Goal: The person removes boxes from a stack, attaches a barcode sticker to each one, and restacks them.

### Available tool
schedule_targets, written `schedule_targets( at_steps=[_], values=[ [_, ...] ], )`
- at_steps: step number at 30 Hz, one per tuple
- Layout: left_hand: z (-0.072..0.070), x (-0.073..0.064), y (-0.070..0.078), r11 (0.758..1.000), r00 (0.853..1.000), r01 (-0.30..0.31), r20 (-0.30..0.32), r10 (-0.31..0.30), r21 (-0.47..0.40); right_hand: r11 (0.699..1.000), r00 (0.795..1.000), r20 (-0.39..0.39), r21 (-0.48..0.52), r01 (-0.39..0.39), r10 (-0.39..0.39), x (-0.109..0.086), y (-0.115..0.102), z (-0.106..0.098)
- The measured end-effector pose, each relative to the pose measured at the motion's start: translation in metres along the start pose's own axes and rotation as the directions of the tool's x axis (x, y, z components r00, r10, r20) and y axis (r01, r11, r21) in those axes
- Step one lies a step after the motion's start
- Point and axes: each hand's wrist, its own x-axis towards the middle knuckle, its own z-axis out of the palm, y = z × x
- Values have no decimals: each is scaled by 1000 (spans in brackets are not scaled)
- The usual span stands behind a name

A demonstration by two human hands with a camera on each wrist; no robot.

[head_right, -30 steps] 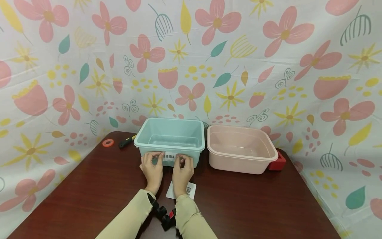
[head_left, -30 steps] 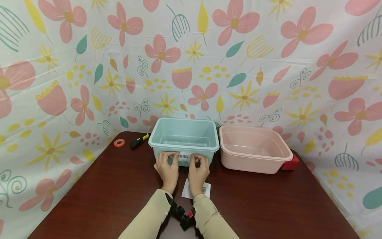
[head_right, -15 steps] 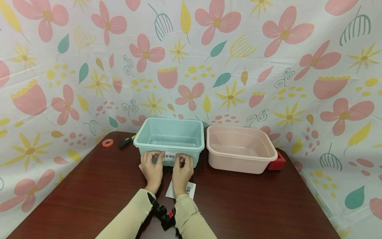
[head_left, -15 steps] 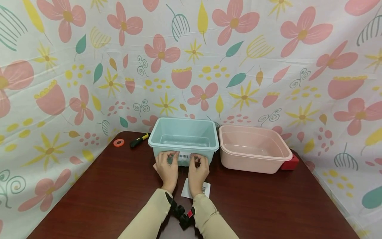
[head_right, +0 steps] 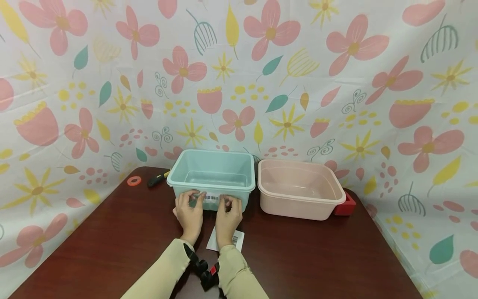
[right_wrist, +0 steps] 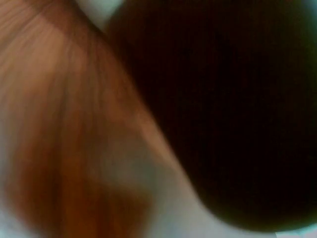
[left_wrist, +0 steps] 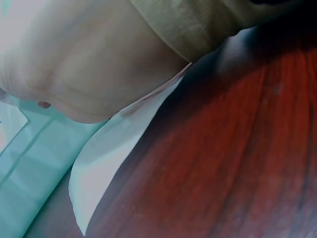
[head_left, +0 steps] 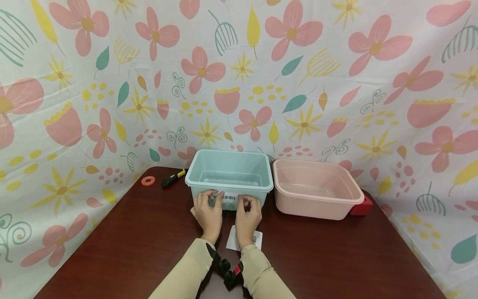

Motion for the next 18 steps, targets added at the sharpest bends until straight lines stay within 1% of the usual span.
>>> schedule_targets(
  at_steps=[8, 18],
  values=[
    [-1, 0, -2, 1000, 1000, 11, -2, -11, 13, 1000, 999, -43, 7, 25, -25, 0, 3, 0],
    [-2, 2, -2, 998, 998, 64, -17, -64, -14, 999, 999, -34, 18, -27, 28, 3, 6, -2]
  ],
)
